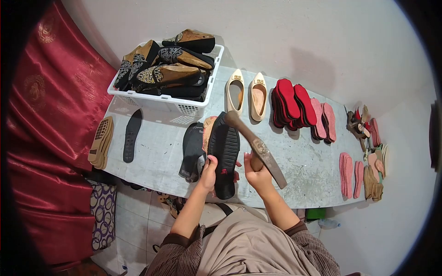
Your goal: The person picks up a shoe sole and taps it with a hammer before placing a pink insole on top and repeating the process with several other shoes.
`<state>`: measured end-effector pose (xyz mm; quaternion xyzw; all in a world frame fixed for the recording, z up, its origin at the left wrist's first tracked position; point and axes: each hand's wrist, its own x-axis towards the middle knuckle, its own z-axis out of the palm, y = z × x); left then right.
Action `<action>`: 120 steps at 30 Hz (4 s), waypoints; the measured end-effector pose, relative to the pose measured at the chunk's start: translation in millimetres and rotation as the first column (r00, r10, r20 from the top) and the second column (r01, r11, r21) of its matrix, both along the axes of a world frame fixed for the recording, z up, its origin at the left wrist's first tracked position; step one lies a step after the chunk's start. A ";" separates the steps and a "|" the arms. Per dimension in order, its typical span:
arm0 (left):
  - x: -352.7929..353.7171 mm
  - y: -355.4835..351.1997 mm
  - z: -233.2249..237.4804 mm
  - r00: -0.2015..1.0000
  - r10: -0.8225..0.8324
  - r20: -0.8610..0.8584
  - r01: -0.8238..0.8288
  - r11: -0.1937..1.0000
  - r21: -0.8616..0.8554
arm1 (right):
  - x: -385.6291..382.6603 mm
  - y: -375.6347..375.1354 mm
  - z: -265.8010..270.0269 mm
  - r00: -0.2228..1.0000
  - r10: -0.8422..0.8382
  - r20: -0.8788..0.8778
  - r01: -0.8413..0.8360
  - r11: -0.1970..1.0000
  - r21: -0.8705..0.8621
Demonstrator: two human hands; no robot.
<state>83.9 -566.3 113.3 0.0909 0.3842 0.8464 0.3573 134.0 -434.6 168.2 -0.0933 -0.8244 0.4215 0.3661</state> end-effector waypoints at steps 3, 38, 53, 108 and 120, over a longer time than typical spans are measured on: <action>-1.5 -1.9 2.4 0.998 -0.019 0.057 0.017 0.999 0.032 | 6.9 10.3 2.6 0.964 0.176 0.201 -0.196 0.977 0.084; -4.9 -0.4 7.4 0.988 0.152 0.011 -0.152 0.987 -0.053 | 53.3 -6.4 -1.9 0.957 0.151 0.246 -0.148 0.989 -0.030; 17.5 45.3 27.8 0.958 0.251 0.143 -0.259 0.965 0.042 | 121.1 42.8 0.7 0.864 0.320 0.389 -0.293 0.947 -0.129; 69.4 153.8 8.6 0.968 0.248 0.039 -0.239 0.959 -0.154 | 75.5 129.8 21.8 0.993 0.107 0.048 -0.110 0.991 0.071; 52.6 126.2 6.9 0.994 0.051 0.095 -0.066 0.985 0.161 | 155.5 123.1 -17.1 0.893 0.261 0.367 -0.261 0.964 -0.050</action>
